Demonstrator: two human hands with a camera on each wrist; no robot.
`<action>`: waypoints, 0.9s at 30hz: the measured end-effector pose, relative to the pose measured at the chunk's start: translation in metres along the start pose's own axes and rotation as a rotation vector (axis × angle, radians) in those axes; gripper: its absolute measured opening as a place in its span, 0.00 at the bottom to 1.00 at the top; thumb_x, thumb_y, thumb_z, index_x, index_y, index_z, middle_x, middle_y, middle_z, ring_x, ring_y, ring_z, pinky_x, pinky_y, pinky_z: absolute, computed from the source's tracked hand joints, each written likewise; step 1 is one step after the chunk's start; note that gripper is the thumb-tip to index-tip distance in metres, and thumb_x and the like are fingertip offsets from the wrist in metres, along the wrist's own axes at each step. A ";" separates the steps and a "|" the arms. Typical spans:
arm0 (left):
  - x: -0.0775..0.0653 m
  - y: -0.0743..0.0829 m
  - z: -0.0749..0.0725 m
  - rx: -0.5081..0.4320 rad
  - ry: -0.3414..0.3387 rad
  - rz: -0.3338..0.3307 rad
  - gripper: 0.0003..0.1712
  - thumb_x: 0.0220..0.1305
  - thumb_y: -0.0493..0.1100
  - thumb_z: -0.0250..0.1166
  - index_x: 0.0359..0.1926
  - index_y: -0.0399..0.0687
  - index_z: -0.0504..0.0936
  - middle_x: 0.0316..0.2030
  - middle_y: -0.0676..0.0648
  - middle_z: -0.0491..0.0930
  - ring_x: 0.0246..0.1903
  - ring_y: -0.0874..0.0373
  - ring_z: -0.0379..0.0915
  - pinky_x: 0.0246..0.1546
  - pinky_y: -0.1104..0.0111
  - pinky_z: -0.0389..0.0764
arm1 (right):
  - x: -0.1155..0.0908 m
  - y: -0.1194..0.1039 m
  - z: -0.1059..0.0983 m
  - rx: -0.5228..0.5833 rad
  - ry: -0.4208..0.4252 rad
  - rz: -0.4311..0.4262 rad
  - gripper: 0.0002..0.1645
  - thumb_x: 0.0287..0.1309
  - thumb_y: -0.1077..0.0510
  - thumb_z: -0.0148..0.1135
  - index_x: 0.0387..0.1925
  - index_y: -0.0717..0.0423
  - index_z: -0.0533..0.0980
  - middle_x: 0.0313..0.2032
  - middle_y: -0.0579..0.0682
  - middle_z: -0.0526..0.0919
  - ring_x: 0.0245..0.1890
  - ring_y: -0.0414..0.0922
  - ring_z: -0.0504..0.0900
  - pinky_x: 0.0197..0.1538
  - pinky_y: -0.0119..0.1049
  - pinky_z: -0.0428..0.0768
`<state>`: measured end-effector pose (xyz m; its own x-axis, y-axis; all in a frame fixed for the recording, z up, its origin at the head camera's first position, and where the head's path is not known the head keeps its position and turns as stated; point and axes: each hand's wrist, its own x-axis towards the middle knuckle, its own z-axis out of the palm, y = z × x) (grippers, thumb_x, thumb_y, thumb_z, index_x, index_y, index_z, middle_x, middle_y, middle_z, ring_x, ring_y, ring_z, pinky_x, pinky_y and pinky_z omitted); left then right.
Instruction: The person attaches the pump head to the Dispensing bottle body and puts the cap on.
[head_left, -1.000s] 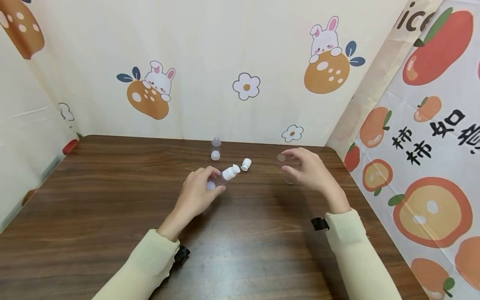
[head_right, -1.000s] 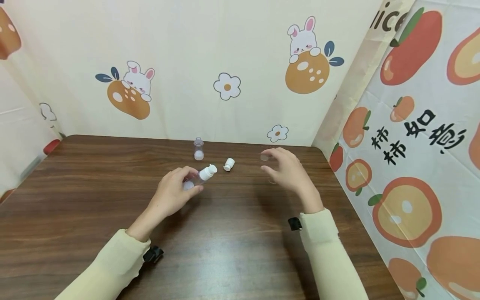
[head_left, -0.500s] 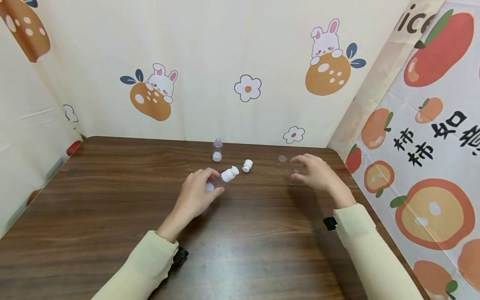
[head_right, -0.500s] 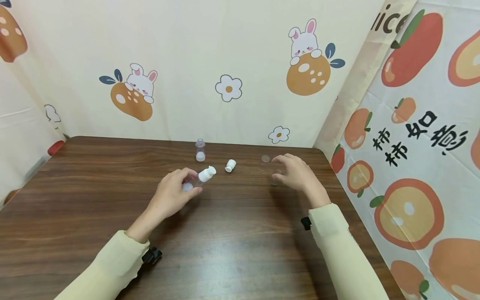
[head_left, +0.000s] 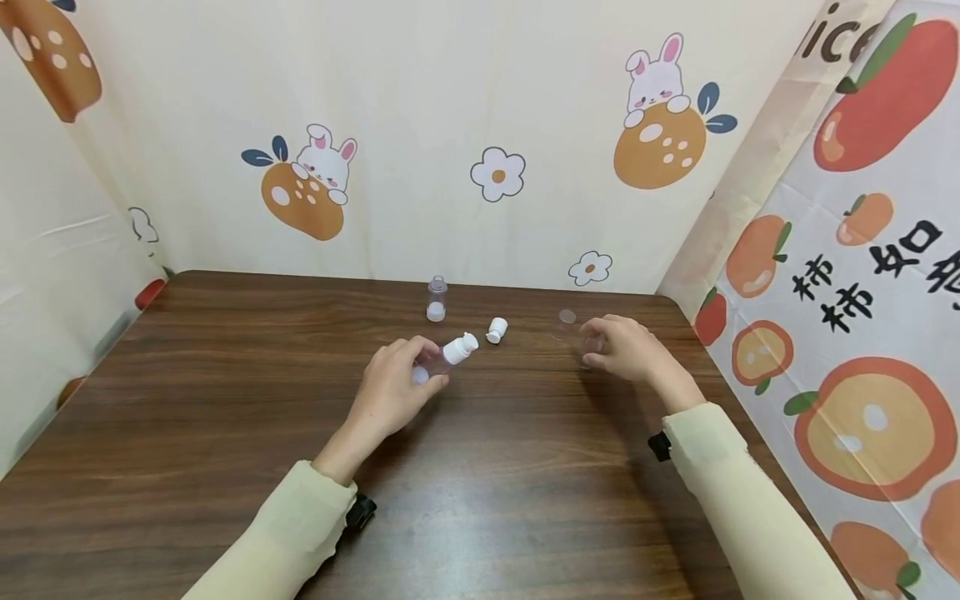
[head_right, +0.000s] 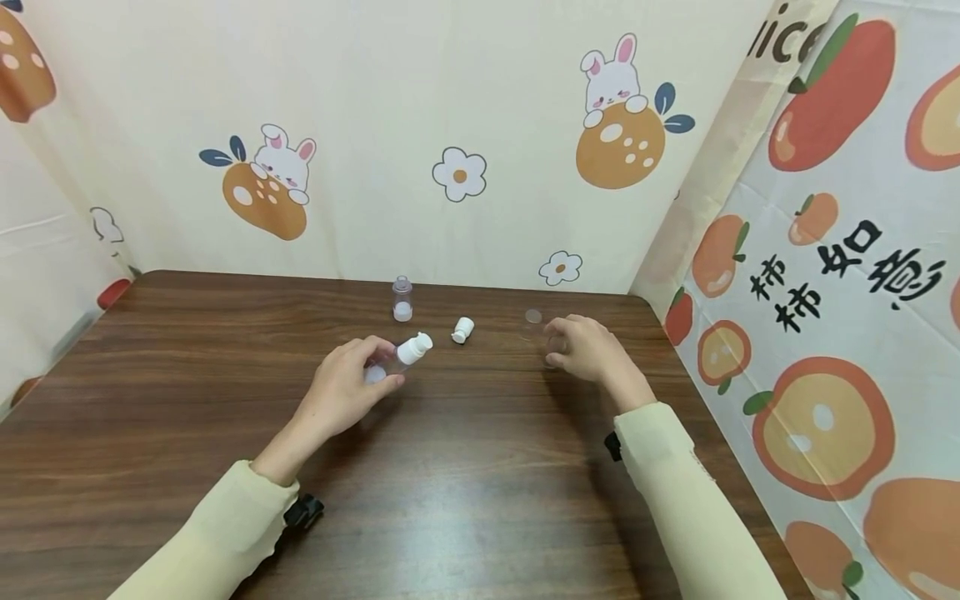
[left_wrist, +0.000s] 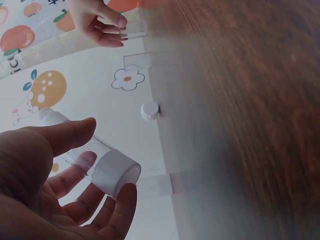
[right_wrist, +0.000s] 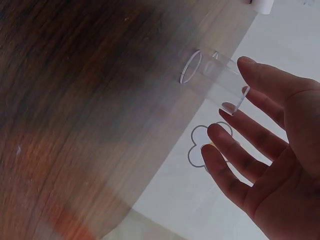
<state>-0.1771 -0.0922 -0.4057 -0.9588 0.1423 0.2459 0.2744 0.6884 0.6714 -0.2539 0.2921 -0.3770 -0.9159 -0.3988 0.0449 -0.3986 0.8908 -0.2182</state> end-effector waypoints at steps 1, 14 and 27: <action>0.000 0.000 0.000 0.000 0.000 0.000 0.20 0.61 0.45 0.79 0.53 0.48 0.84 0.50 0.44 0.85 0.52 0.43 0.77 0.52 0.50 0.75 | 0.000 0.000 0.001 0.004 0.002 -0.001 0.22 0.63 0.58 0.76 0.57 0.58 0.82 0.47 0.56 0.86 0.47 0.55 0.85 0.51 0.57 0.81; 0.000 0.000 -0.001 0.001 0.001 -0.007 0.20 0.61 0.44 0.80 0.53 0.48 0.84 0.50 0.44 0.85 0.51 0.42 0.77 0.52 0.50 0.75 | 0.000 0.004 0.003 0.028 -0.014 0.015 0.18 0.64 0.62 0.74 0.54 0.61 0.83 0.46 0.58 0.89 0.49 0.57 0.87 0.52 0.58 0.83; -0.001 0.000 0.000 0.003 -0.007 -0.022 0.21 0.62 0.45 0.80 0.53 0.47 0.85 0.50 0.43 0.85 0.51 0.42 0.77 0.51 0.50 0.75 | -0.003 -0.001 -0.008 0.070 0.057 0.015 0.15 0.65 0.60 0.74 0.52 0.58 0.84 0.42 0.52 0.89 0.44 0.51 0.87 0.49 0.53 0.84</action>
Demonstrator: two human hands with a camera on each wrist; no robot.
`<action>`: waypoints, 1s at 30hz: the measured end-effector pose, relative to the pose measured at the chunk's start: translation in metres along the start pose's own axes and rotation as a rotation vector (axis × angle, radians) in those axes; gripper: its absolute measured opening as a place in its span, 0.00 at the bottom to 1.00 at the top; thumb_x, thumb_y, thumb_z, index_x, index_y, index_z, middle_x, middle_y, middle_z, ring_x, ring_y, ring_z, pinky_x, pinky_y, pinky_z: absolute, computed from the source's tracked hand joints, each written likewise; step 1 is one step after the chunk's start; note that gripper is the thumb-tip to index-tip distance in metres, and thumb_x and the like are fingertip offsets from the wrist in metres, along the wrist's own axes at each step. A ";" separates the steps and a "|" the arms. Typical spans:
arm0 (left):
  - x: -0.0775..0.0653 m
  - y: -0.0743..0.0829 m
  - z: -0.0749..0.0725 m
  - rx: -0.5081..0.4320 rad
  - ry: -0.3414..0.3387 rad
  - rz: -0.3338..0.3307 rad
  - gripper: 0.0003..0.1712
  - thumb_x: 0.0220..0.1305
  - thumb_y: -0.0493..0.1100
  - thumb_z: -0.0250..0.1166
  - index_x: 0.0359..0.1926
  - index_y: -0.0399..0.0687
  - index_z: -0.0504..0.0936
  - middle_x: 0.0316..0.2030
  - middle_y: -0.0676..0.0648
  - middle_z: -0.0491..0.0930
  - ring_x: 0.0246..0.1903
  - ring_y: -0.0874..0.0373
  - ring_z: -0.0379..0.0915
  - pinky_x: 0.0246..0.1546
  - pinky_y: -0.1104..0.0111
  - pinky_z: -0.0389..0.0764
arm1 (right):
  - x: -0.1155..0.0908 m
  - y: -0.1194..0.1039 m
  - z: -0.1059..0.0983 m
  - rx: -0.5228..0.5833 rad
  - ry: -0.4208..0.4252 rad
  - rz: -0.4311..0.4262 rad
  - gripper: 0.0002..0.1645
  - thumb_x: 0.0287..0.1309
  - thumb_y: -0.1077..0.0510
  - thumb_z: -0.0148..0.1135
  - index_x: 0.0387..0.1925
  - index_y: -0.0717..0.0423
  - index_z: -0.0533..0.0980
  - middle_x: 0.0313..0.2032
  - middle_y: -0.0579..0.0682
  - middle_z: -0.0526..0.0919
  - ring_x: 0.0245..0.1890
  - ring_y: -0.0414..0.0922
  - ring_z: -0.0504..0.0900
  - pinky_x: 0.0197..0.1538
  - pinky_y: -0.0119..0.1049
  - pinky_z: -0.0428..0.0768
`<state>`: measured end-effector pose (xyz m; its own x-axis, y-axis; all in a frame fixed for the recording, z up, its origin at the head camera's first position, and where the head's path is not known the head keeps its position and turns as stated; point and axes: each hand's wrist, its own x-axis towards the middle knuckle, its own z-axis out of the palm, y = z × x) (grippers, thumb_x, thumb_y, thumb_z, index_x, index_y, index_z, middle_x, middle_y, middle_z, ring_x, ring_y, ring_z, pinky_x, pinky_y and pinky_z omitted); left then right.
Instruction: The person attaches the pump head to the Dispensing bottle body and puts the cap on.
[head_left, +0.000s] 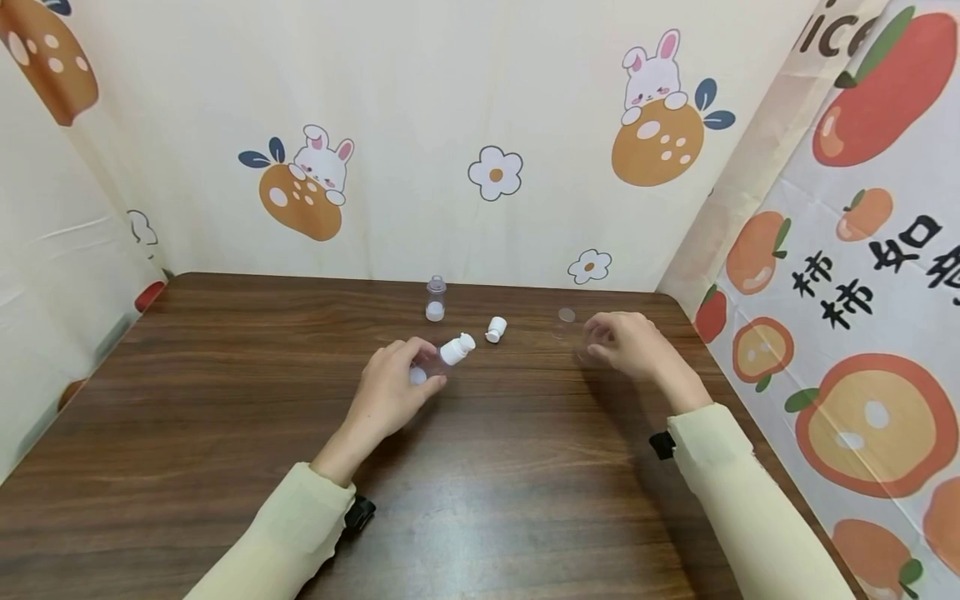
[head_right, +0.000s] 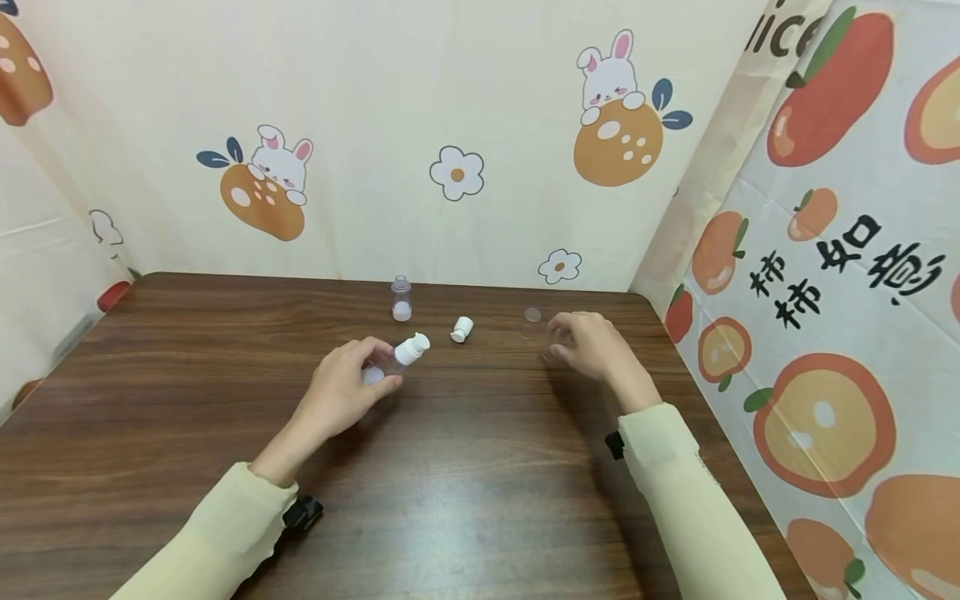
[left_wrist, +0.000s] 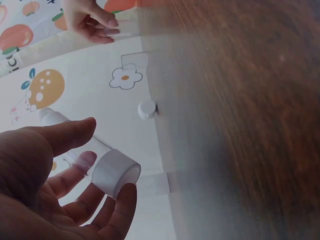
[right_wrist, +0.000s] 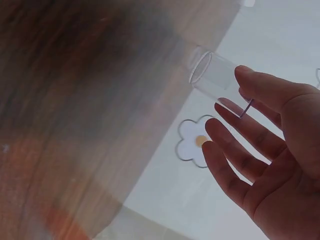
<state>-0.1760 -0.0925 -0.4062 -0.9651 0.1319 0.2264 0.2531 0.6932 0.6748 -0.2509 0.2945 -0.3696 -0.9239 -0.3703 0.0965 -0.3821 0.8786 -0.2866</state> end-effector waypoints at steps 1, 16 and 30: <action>0.000 0.000 0.000 0.001 0.001 0.000 0.21 0.62 0.45 0.80 0.53 0.47 0.85 0.50 0.44 0.85 0.51 0.42 0.77 0.51 0.50 0.75 | 0.000 -0.002 -0.001 0.003 0.007 -0.002 0.16 0.65 0.60 0.74 0.53 0.58 0.84 0.42 0.52 0.89 0.44 0.50 0.87 0.49 0.53 0.84; 0.001 0.002 0.006 -0.011 -0.006 -0.002 0.21 0.62 0.45 0.79 0.53 0.47 0.85 0.50 0.43 0.85 0.51 0.42 0.77 0.52 0.50 0.75 | 0.000 -0.047 -0.025 0.056 0.143 -0.112 0.16 0.67 0.57 0.73 0.54 0.54 0.84 0.45 0.50 0.90 0.44 0.50 0.88 0.51 0.51 0.84; 0.003 0.006 0.009 -0.017 -0.009 0.004 0.21 0.62 0.45 0.79 0.53 0.47 0.84 0.51 0.43 0.85 0.53 0.42 0.78 0.54 0.49 0.75 | 0.000 -0.084 -0.030 0.189 0.201 -0.199 0.18 0.65 0.59 0.75 0.54 0.57 0.84 0.43 0.50 0.90 0.42 0.46 0.87 0.50 0.47 0.87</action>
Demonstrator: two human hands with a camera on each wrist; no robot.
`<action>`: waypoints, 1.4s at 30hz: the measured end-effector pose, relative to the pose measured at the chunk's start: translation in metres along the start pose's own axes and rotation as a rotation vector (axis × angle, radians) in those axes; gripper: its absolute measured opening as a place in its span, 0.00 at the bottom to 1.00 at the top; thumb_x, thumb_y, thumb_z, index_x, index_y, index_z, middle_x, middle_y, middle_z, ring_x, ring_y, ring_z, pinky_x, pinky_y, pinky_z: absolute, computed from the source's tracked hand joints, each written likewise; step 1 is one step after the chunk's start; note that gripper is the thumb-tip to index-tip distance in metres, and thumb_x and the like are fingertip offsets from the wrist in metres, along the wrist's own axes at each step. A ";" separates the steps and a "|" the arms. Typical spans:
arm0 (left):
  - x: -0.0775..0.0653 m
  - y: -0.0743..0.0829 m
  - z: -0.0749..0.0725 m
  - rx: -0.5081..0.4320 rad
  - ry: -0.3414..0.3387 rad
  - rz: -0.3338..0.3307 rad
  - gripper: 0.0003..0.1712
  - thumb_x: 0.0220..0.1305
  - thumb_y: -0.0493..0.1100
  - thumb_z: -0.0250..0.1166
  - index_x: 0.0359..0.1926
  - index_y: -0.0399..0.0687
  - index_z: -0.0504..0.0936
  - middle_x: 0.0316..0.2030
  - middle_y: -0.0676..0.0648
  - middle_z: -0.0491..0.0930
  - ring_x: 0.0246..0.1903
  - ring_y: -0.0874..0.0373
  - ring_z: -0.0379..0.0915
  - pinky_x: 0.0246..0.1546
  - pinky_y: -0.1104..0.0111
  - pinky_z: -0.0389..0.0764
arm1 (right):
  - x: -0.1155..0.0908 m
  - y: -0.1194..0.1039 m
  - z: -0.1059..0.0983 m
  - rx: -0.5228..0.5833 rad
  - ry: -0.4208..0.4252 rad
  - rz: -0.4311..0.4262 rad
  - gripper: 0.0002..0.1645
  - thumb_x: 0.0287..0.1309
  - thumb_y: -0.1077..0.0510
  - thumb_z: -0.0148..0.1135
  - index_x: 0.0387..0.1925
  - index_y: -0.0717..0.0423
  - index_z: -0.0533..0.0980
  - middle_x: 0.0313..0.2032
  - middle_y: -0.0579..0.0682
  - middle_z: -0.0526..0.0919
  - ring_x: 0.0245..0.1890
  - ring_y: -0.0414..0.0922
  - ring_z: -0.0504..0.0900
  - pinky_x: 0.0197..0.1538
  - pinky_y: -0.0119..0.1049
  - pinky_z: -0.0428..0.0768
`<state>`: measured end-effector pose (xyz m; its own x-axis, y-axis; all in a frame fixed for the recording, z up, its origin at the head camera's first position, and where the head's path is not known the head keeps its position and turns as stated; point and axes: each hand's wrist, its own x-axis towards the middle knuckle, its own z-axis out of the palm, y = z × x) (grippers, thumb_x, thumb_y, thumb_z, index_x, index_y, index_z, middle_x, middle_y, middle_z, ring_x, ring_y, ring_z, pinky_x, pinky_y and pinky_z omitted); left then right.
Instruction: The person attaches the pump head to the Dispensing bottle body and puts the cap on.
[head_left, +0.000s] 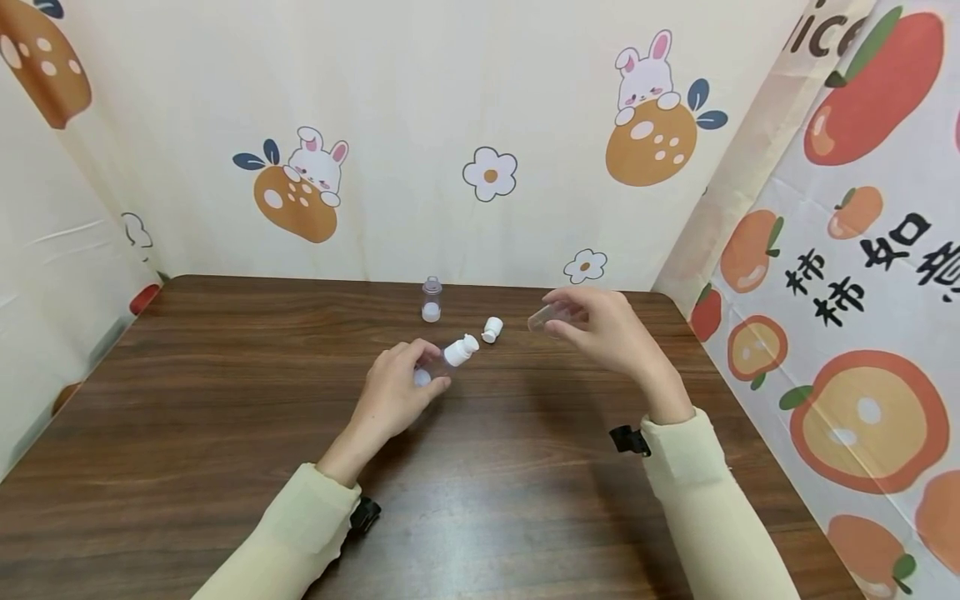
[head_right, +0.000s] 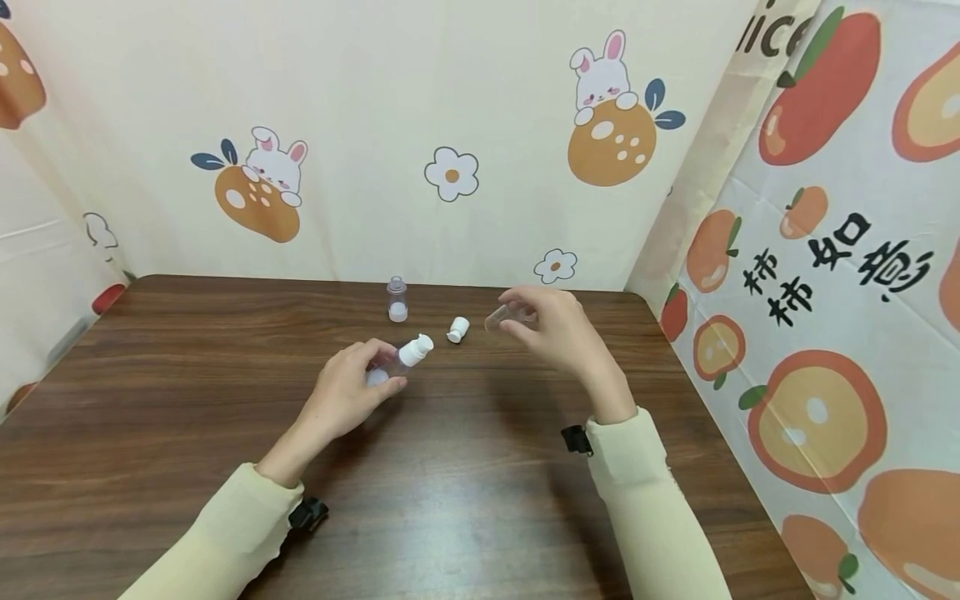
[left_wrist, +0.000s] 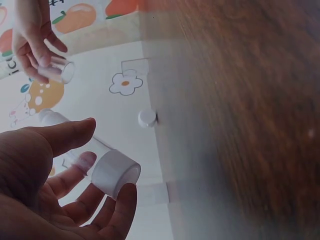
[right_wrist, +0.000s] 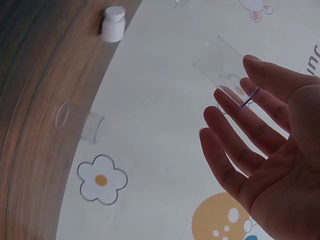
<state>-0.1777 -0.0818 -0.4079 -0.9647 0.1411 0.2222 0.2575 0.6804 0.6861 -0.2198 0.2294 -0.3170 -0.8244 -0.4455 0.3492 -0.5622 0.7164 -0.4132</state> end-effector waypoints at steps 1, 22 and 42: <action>0.000 0.000 0.000 0.001 0.003 0.003 0.21 0.62 0.45 0.80 0.53 0.47 0.84 0.50 0.43 0.86 0.52 0.42 0.78 0.54 0.49 0.75 | 0.001 -0.002 0.001 0.006 0.004 -0.001 0.17 0.65 0.59 0.75 0.54 0.57 0.84 0.42 0.50 0.90 0.42 0.45 0.87 0.50 0.47 0.87; 0.000 0.001 0.001 -0.006 0.001 0.006 0.21 0.62 0.45 0.80 0.52 0.47 0.84 0.50 0.44 0.85 0.52 0.43 0.78 0.52 0.50 0.76 | 0.007 -0.040 0.032 0.185 0.046 -0.015 0.20 0.62 0.59 0.78 0.55 0.53 0.85 0.42 0.44 0.90 0.42 0.40 0.87 0.53 0.46 0.86; -0.001 0.002 -0.002 -0.012 -0.006 0.004 0.21 0.62 0.45 0.80 0.53 0.47 0.84 0.50 0.43 0.85 0.50 0.43 0.77 0.50 0.50 0.76 | 0.007 -0.052 0.048 0.200 0.052 -0.064 0.22 0.62 0.60 0.78 0.57 0.52 0.84 0.45 0.42 0.89 0.41 0.39 0.85 0.54 0.43 0.85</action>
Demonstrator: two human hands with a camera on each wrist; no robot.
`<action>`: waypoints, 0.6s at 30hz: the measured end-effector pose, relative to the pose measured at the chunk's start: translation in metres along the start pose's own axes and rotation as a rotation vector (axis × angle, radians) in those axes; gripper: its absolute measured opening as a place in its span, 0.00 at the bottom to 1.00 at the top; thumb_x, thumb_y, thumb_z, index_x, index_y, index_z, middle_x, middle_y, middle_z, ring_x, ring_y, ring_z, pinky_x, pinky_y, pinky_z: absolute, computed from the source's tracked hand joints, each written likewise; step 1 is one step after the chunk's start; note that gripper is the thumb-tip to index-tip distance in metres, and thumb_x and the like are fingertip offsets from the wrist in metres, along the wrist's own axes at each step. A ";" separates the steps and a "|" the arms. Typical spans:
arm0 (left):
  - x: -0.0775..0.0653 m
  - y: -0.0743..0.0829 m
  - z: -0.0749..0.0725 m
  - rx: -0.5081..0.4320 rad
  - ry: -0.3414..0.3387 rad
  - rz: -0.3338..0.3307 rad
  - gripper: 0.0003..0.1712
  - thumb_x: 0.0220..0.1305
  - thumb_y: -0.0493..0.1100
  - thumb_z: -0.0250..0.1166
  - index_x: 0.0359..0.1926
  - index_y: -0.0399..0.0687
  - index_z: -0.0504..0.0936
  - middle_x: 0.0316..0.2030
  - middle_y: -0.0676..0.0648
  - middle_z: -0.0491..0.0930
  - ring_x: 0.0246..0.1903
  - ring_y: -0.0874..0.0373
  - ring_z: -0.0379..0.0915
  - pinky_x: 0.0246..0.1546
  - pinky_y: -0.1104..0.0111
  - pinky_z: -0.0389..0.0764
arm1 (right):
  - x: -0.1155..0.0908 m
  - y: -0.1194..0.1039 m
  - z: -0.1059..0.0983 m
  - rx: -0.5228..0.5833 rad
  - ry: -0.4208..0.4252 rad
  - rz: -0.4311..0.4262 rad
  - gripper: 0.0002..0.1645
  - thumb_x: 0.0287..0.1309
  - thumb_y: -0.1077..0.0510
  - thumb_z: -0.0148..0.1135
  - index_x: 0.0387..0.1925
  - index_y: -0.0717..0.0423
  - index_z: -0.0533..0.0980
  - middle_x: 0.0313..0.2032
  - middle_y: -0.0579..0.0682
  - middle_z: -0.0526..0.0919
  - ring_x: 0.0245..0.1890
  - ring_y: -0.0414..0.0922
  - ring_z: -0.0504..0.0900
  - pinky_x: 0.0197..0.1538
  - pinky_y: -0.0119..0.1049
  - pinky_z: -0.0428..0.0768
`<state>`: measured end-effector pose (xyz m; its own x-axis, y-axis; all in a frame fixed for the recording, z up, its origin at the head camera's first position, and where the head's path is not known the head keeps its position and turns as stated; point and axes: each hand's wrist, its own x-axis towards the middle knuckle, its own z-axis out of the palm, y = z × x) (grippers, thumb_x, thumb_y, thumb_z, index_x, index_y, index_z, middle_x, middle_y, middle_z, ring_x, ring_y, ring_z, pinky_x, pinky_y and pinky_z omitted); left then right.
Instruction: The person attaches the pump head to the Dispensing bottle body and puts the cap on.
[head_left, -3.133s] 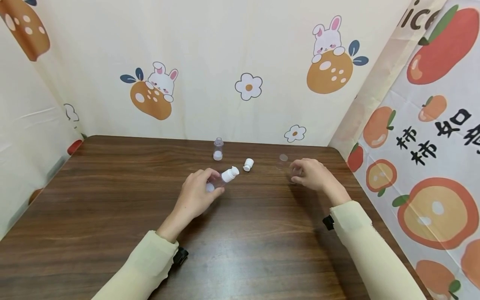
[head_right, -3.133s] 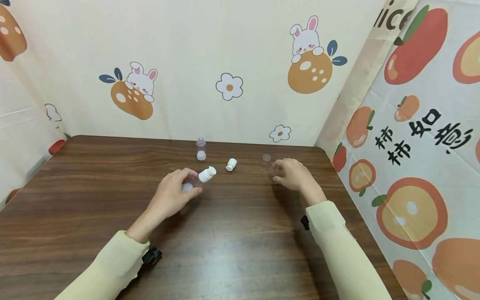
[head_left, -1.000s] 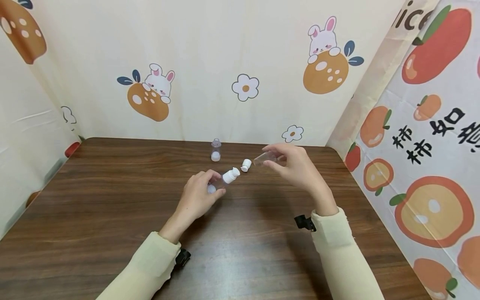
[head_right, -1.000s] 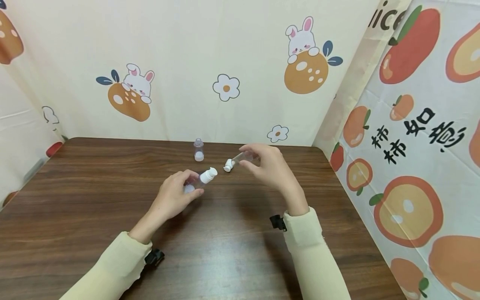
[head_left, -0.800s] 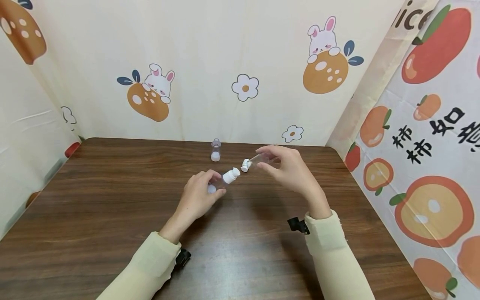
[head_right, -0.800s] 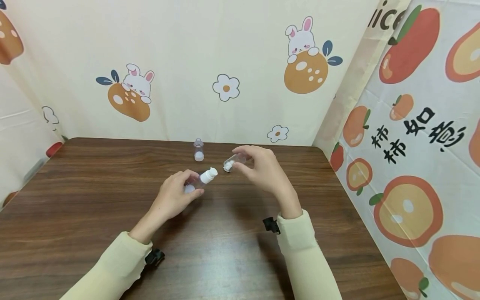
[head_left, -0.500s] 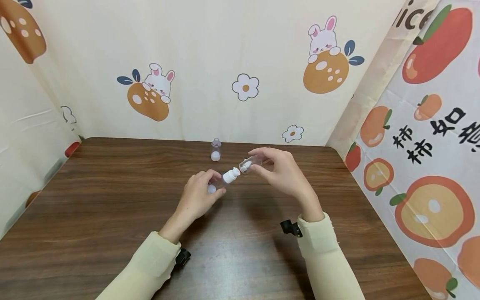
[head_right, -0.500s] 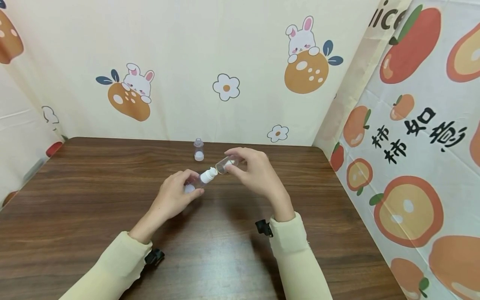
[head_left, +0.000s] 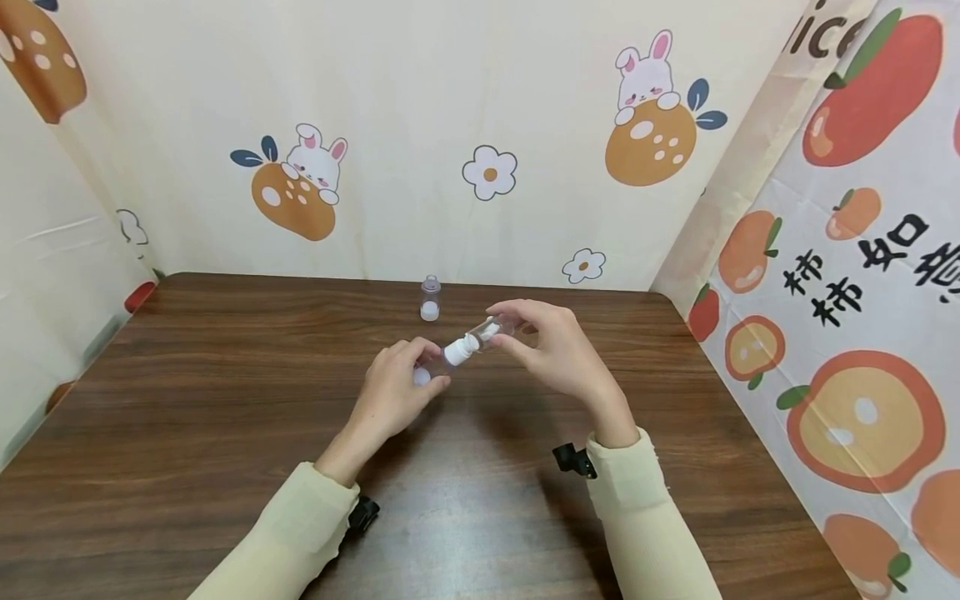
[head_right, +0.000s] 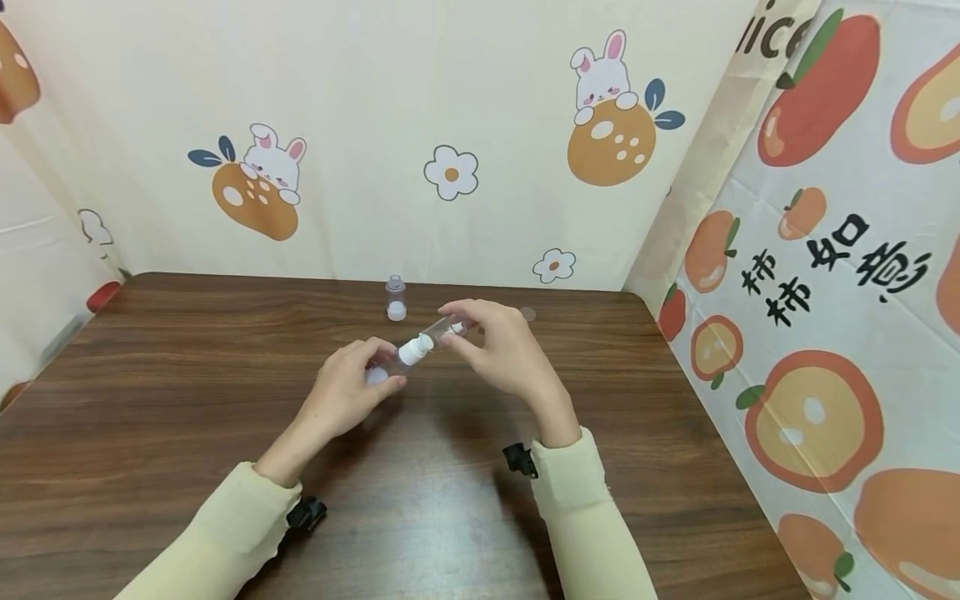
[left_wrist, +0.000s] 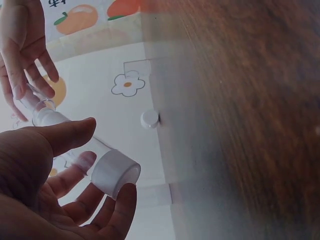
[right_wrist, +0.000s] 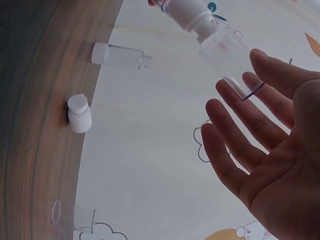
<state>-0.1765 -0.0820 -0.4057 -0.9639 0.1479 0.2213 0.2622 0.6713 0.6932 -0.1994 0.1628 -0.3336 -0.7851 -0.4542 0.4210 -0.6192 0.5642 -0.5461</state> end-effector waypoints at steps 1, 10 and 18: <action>0.000 0.000 0.000 -0.001 -0.001 0.000 0.21 0.62 0.45 0.80 0.54 0.47 0.84 0.50 0.43 0.85 0.50 0.43 0.77 0.50 0.50 0.76 | 0.000 0.001 0.001 0.001 0.001 -0.003 0.22 0.62 0.60 0.77 0.57 0.52 0.84 0.45 0.42 0.89 0.41 0.39 0.85 0.53 0.43 0.85; 0.001 0.001 -0.001 0.003 -0.004 0.005 0.22 0.62 0.45 0.80 0.54 0.47 0.84 0.51 0.44 0.85 0.50 0.44 0.77 0.51 0.50 0.77 | 0.001 0.003 0.005 -0.008 -0.002 -0.021 0.21 0.64 0.58 0.77 0.57 0.52 0.84 0.46 0.42 0.89 0.42 0.38 0.86 0.53 0.46 0.86; 0.001 0.001 0.000 0.004 -0.010 0.002 0.22 0.62 0.45 0.80 0.54 0.47 0.84 0.51 0.44 0.85 0.50 0.44 0.77 0.51 0.50 0.77 | 0.002 0.004 0.010 0.005 -0.040 -0.019 0.20 0.66 0.58 0.75 0.58 0.53 0.83 0.48 0.45 0.89 0.44 0.40 0.86 0.55 0.45 0.85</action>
<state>-0.1772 -0.0813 -0.4049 -0.9639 0.1564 0.2157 0.2637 0.6742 0.6899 -0.2033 0.1572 -0.3427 -0.7724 -0.4920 0.4017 -0.6336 0.5524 -0.5417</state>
